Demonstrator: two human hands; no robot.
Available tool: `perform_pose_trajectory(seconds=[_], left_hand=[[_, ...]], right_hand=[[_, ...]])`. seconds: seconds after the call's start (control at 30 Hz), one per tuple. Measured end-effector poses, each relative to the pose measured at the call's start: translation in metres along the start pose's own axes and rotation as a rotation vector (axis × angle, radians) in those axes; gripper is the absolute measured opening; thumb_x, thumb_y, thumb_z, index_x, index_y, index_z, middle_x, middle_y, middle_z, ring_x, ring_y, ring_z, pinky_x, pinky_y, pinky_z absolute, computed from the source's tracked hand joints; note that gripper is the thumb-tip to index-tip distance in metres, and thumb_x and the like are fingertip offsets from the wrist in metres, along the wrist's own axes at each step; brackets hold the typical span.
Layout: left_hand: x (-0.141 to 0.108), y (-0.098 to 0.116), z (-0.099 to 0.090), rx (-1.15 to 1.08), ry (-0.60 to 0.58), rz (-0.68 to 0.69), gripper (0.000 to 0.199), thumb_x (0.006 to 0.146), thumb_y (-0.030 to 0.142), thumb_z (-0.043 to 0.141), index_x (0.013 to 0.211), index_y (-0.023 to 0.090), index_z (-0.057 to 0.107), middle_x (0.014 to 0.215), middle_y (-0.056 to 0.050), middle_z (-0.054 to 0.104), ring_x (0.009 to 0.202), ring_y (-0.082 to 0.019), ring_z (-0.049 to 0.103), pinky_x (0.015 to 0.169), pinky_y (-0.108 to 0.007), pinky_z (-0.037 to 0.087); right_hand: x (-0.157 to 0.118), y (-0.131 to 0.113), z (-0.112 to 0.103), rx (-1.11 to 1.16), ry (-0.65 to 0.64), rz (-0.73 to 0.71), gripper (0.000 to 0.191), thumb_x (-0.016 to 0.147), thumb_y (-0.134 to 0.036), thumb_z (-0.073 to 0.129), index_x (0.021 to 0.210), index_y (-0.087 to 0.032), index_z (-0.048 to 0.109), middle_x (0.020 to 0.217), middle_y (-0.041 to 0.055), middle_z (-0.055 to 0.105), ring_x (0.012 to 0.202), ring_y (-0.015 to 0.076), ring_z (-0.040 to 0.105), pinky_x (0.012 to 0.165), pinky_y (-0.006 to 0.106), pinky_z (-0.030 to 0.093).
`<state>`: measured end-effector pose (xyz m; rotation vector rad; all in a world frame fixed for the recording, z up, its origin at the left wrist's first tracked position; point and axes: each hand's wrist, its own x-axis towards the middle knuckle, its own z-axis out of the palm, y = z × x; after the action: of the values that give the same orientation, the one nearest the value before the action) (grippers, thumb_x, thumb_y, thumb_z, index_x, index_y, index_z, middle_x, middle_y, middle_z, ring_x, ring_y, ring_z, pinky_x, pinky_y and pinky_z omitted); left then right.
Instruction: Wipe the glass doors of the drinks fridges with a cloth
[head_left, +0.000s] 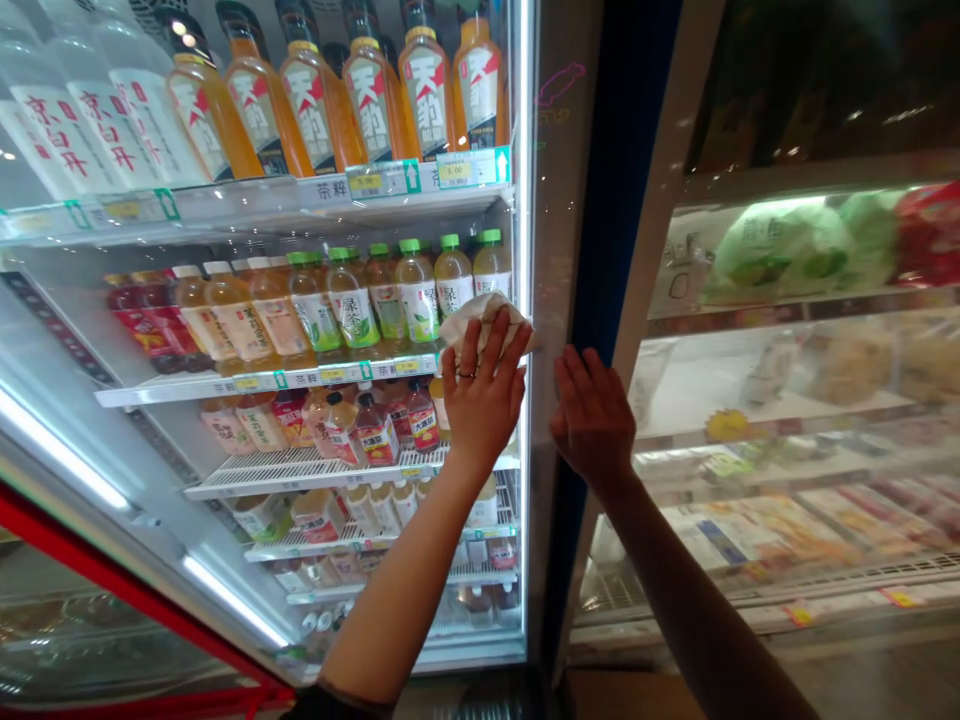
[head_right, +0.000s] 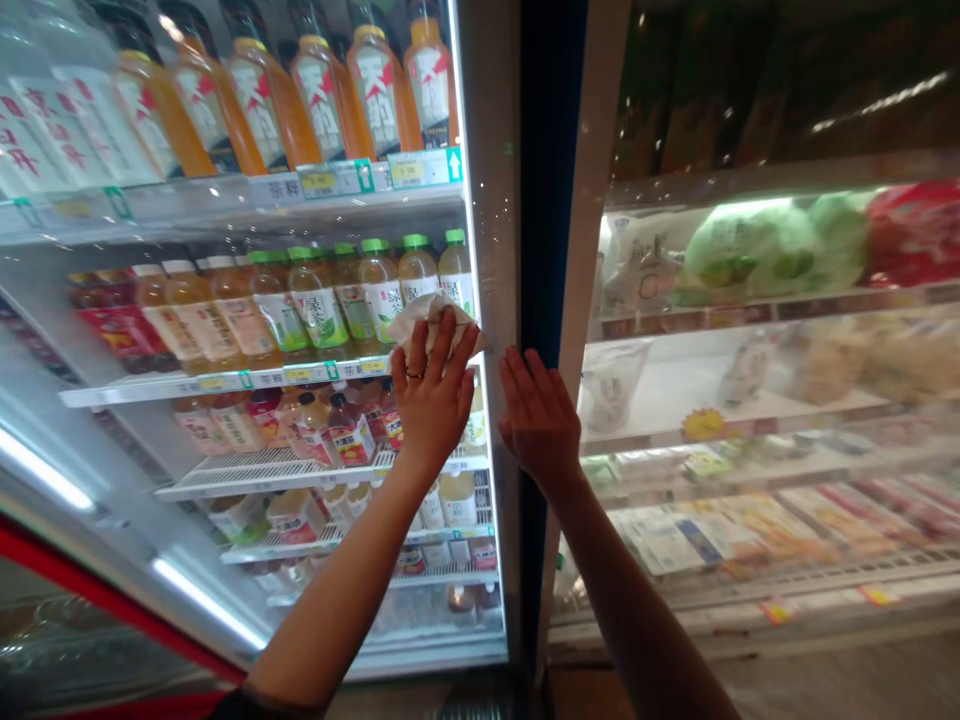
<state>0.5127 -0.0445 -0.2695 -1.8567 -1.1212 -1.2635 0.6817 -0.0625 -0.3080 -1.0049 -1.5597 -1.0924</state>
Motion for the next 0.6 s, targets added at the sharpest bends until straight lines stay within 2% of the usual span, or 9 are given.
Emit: perform_pose_trajectory(seconds=[0.07,0.23,0.37,0.47,0.6], left_hand=[[-0.006,0.003,0.002,-0.013,-0.009,-0.017,0.064,0.109,0.027,0.055,0.170,0.039,0.038,0.176,-0.001,0.036,0.169,-0.025,0.025,0.142,-0.053,0.005],[-0.028,0.011,0.015,-0.004,-0.017,0.042,0.066,0.109,0.029,0.056,0.171,0.039,0.036,0.174,-0.001,0.042,0.169,-0.024,0.023,0.142,-0.050,0.001],[-0.016,0.012,0.018,0.006,-0.002,0.084,0.066,0.110,0.030,0.055,0.172,0.040,0.034,0.175,0.001,0.040,0.169,-0.022,0.023,0.142,-0.048,0.001],[-0.007,0.011,0.014,0.018,0.024,0.067,0.065,0.111,0.029,0.053,0.172,0.040,0.034,0.175,0.002,0.040,0.170,-0.020,0.021,0.142,-0.046,0.001],[-0.018,0.014,0.012,0.037,0.051,0.037,0.064,0.111,0.029,0.054,0.171,0.037,0.036,0.175,0.001,0.040,0.171,-0.019,0.016,0.142,-0.045,-0.003]], right_hand=[[0.001,0.011,0.001,-0.041,0.049,0.026,0.067,0.099,-0.011,0.052,0.165,-0.015,0.048,0.159,0.0151,0.064,0.157,0.0278,0.052,0.133,0.047,0.037],[-0.002,0.028,0.013,-0.052,0.058,0.038,0.066,0.101,-0.010,0.049,0.167,-0.014,0.046,0.159,0.0166,0.064,0.156,0.0295,0.053,0.132,0.049,0.040],[-0.004,0.029,0.013,-0.026,0.079,0.022,0.068,0.100,-0.009,0.051,0.168,-0.014,0.044,0.159,0.0165,0.064,0.158,0.0291,0.050,0.132,0.048,0.040],[-0.005,0.029,0.011,-0.014,0.043,0.032,0.068,0.100,-0.009,0.049,0.168,-0.016,0.044,0.159,0.0161,0.065,0.157,0.0298,0.052,0.131,0.050,0.040],[-0.007,0.029,0.011,0.004,0.040,0.054,0.067,0.100,-0.010,0.047,0.166,-0.018,0.047,0.157,0.0154,0.066,0.156,0.0302,0.053,0.131,0.052,0.041]])
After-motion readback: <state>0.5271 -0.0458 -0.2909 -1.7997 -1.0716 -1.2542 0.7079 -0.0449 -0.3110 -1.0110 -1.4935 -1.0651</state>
